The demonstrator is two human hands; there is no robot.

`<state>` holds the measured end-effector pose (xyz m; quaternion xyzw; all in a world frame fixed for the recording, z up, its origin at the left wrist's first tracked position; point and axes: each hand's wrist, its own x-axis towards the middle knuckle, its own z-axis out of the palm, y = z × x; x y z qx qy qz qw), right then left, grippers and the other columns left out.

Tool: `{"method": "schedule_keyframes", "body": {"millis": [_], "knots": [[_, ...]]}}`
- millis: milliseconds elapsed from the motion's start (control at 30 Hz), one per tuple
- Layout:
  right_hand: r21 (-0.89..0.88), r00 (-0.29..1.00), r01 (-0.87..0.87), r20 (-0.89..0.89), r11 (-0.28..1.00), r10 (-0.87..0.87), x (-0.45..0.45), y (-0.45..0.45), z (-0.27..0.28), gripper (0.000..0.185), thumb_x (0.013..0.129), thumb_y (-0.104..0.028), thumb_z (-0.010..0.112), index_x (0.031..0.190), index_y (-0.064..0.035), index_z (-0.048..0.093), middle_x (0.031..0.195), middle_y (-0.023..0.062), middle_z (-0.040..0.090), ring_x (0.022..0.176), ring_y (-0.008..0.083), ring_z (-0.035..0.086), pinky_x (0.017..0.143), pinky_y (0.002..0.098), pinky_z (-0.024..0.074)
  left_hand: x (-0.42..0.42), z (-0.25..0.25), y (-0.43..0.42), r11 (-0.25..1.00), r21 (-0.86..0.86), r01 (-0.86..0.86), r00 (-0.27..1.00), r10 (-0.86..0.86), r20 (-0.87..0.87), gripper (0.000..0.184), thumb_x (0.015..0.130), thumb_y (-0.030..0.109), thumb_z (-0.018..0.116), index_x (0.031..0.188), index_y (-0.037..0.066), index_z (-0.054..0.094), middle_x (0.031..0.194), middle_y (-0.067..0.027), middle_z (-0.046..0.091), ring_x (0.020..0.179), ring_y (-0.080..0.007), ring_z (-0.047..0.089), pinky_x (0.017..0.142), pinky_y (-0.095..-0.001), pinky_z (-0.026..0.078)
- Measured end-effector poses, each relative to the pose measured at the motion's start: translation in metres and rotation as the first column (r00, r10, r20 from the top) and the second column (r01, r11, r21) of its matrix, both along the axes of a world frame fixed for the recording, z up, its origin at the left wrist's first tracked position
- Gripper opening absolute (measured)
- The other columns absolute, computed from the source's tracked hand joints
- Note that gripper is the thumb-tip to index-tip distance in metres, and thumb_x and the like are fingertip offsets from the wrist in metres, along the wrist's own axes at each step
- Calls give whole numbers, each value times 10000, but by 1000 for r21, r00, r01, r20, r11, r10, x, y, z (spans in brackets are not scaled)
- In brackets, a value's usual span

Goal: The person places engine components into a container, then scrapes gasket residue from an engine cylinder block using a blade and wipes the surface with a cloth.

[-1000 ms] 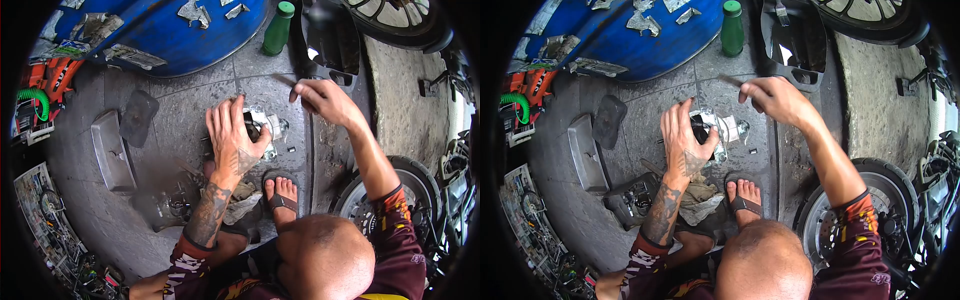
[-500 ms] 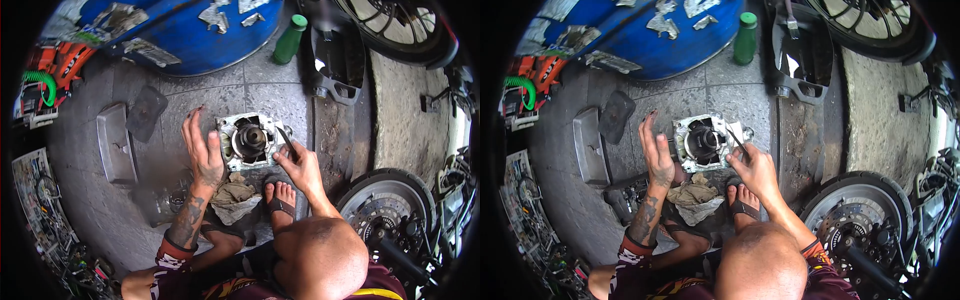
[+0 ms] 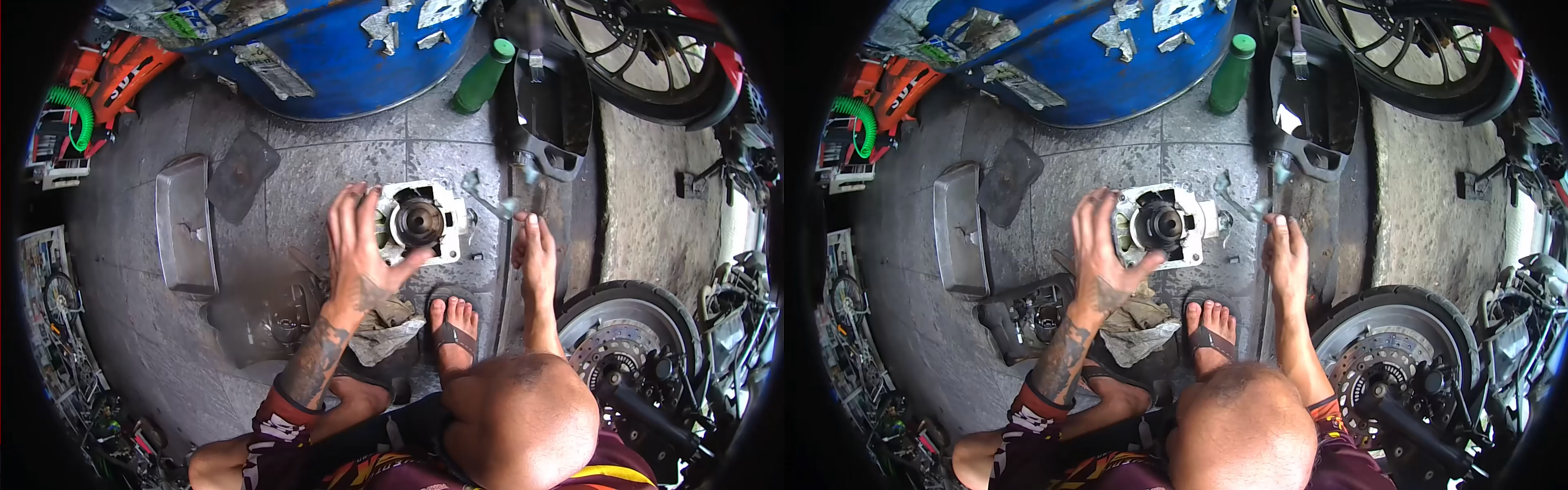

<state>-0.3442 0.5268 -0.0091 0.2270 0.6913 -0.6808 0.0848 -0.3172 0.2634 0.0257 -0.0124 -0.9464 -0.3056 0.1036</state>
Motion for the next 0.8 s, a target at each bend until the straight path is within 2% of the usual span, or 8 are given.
{"method": "schedule_keyframes", "body": {"millis": [67, 233, 400, 500, 633, 700, 767, 800], "knots": [[-28, 1000, -14, 24, 999, 15, 10, -5, -11, 413, 1051, -413, 403, 1073, -39, 579, 629, -40, 388, 502, 61, 349, 443, 229, 287, 6, 11, 21, 982, -151, 113, 991, -101, 88, 1078, 700, 686, 723, 1425, -22, 354, 1414, -254, 360, 1369, -435, 286, 1121, -625, 203], [109, 959, -281, 64, 953, 275, 13, -24, 10, 283, 1041, -249, 449, 981, -39, 628, 621, 2, 550, 502, 53, 455, 476, 239, 359, 8, -10, 31, 975, -216, 43, 996, -25, 85, 1096, 660, 652, 756, 1438, -4, 347, 1407, -249, 367, 1380, -431, 274, 1131, -637, 158], [437, 873, -417, -52, 797, 485, -20, -30, 28, 298, 1028, -245, 471, 1033, -21, 667, 720, 146, 626, 645, 255, 614, 634, 368, 475, 4, -18, 19, 981, -177, 80, 996, -74, 41, 1102, 632, 680, 757, 1418, 3, 381, 1380, -224, 398, 1370, -413, 302, 1137, -633, 159], [452, 844, -443, -82, 775, 530, -34, -32, 35, 314, 1026, -250, 470, 1035, -9, 670, 866, 198, 657, 807, 347, 640, 741, 408, 482, 0, -22, 13, 978, -193, 78, 997, -78, 10, 1159, 579, 719, 755, 1421, 13, 385, 1359, -203, 431, 1353, -397, 343, 1139, -627, 179], [538, 767, -532, -21, 654, 642, -41, -33, 32, 299, 991, -270, 541, 1100, -12, 647, 914, 207, 649, 812, 345, 636, 741, 398, 482, -7, -18, 4, 971, -179, 160, 987, -160, 14, 1138, 600, 746, 706, 1458, 66, 394, 1318, -194, 466, 1327, -369, 385, 1134, -622, 204], [470, 758, -558, -45, 684, 650, -43, -32, 29, 307, 972, -281, 574, 1113, -16, 638, 828, 168, 637, 741, 296, 615, 705, 386, 474, -11, -18, 1, 959, -190, 210, 976, -216, -7, 1122, 605, 752, 699, 1454, 80, 407, 1319, -181, 479, 1331, -371, 389, 1133, -619, 220], [116, 845, -531, 150, 840, 513, -42, -35, 30, 295, 964, -277, 581, 1090, -18, 643, 765, 132, 619, 706, 245, 586, 685, 386, 461, -13, -18, -4, 950, -203, 237, 970, -243, -2, 1127, 594, 753, 717, 1433, 61, 422, 1329, -180, 482, 1342, -369, 391, 1133, -617, 230], [83, 866, -492, 145, 867, 478, -41, -35, 30, 272, 966, -265, 579, 1060, -15, 634, 705, 87, 594, 655, 169, 556, 629, 357, 446, -14, -17, -7, 941, -215, 263, 963, -269, 1, 1132, 584, 754, 735, 1412, 42, 436, 1339, -179, 485, 1352, -366, 393, 1134, -616, 240]]}}
